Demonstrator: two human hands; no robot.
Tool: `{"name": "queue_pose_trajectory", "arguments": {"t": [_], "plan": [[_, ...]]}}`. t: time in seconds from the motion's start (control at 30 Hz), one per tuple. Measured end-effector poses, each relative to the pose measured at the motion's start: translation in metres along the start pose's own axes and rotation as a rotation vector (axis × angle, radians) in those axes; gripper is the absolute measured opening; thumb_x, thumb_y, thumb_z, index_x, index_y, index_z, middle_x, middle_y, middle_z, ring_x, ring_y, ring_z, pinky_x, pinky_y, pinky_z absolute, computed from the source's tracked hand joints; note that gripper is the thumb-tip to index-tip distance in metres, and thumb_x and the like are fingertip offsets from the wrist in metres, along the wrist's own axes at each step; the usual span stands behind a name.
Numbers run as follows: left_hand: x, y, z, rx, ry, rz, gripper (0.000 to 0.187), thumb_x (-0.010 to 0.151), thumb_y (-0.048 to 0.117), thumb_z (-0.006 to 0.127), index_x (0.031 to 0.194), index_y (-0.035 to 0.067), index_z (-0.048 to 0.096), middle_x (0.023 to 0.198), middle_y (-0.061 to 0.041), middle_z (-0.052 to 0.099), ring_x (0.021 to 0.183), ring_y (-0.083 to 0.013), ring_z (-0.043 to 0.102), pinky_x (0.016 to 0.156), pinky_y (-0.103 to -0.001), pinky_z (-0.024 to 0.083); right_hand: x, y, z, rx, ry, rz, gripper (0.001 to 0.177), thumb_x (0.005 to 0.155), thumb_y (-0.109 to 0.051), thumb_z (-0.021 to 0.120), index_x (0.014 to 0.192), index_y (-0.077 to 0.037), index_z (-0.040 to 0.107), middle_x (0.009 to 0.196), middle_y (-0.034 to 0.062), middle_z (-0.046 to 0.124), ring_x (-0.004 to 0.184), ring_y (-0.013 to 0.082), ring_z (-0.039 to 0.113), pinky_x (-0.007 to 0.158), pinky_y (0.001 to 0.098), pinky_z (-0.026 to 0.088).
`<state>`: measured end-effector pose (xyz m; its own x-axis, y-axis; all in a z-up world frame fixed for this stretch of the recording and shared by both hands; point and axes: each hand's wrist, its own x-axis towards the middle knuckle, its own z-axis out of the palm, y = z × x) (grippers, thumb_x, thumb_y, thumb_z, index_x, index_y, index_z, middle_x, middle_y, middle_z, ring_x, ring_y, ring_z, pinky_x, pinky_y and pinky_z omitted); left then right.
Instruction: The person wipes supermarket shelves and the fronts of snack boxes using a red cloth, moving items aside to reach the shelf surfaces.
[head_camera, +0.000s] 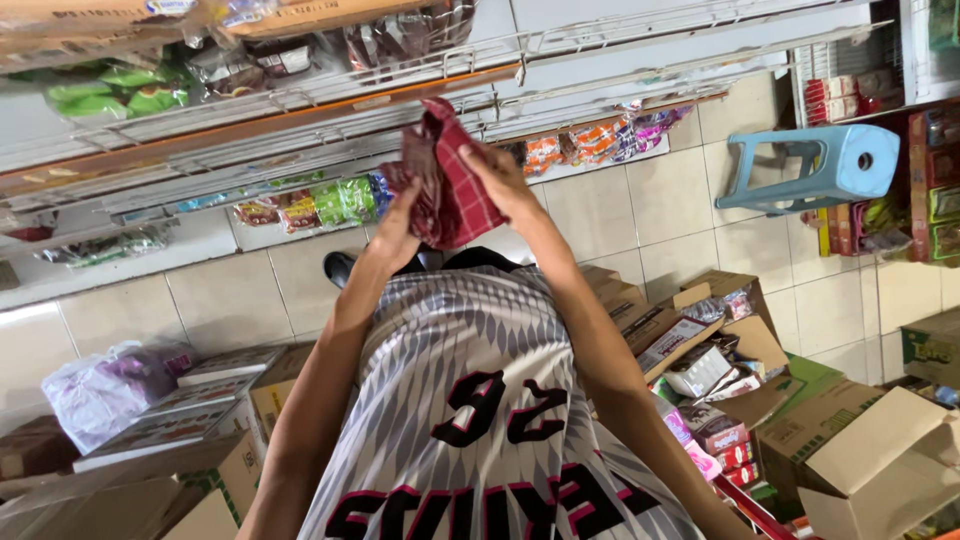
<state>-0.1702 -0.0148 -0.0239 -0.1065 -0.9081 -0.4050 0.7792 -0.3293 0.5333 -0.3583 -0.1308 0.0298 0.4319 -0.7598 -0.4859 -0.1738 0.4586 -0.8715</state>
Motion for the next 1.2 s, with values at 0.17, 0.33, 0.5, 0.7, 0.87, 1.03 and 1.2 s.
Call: {"name": "queue_pose_trajectory", "arguments": {"t": [0.17,0.33,0.5,0.7,0.87,1.03,1.2], "plan": [[-0.031,0.032,0.007,-0.482,-0.083,0.056,0.036,0.097,0.036,0.057,0.122,0.01,0.064,0.119,-0.009,0.071,0.113,-0.0251,0.067,0.099,-0.046,0.054,-0.009,0.002,-0.017,0.232,0.017,-0.011,0.045,0.103,-0.034,0.06,0.136,-0.002,0.063,0.113,0.0086,0.075,0.095,0.0148,0.071,0.081,0.0311,0.059],[-0.047,0.033,0.01,-0.618,0.067,0.051,0.04,0.088,0.038,0.057,0.113,0.007,0.065,0.106,-0.011,0.074,0.096,-0.0257,0.072,0.088,-0.041,0.058,-0.012,-0.001,-0.01,0.223,0.033,-0.026,0.044,0.1,-0.032,0.061,0.137,-0.009,0.06,0.117,0.0027,0.074,0.102,0.0102,0.072,0.086,0.0275,0.059],[-0.033,0.007,-0.033,-0.385,0.171,-0.091,0.036,0.09,0.03,0.056,0.115,0.006,0.063,0.108,-0.01,0.072,0.099,-0.025,0.07,0.09,-0.042,0.058,-0.02,-0.014,0.001,0.025,0.027,-0.204,0.046,0.1,-0.029,0.07,0.139,-0.007,0.06,0.118,0.0041,0.071,0.106,0.0119,0.066,0.09,0.0278,0.055],[-0.037,0.008,-0.019,-0.372,0.236,-0.094,0.031,0.092,0.021,0.054,0.118,0.004,0.06,0.11,-0.009,0.069,0.102,-0.0241,0.068,0.093,-0.044,0.058,-0.011,-0.02,-0.016,0.306,0.145,0.003,0.043,0.098,-0.03,0.066,0.135,-0.007,0.063,0.115,0.0017,0.073,0.104,0.0123,0.068,0.087,0.031,0.056],[-0.014,-0.016,-0.058,-0.265,0.102,0.008,0.013,0.104,0.011,0.057,0.115,0.004,0.058,0.114,-0.009,0.066,0.103,-0.0236,0.063,0.098,-0.041,0.054,-0.011,-0.004,-0.022,-0.015,0.194,-0.144,0.039,0.104,-0.029,0.063,0.136,-0.006,0.062,0.117,0.0033,0.072,0.105,0.0115,0.064,0.092,0.0275,0.051],[-0.007,-0.011,-0.062,-0.023,0.195,0.101,0.017,0.099,0.0,0.057,0.113,0.01,0.057,0.106,-0.003,0.061,0.097,-0.0184,0.06,0.09,-0.039,0.053,-0.018,-0.006,-0.023,-0.412,0.249,-0.356,0.031,0.109,-0.023,0.057,0.129,-0.003,0.067,0.093,0.0098,0.071,0.079,0.0164,0.057,0.076,0.0326,0.048],[-0.007,0.002,-0.014,0.356,0.109,0.112,0.04,0.096,0.001,0.048,0.134,0.011,0.058,0.119,0.0,0.065,0.107,-0.0145,0.062,0.099,-0.034,0.052,-0.043,-0.031,-0.007,-0.522,0.256,-0.363,0.034,0.11,-0.025,0.053,0.136,-0.007,0.064,0.088,0.0119,0.068,0.073,0.0196,0.058,0.07,0.0368,0.047]]}}
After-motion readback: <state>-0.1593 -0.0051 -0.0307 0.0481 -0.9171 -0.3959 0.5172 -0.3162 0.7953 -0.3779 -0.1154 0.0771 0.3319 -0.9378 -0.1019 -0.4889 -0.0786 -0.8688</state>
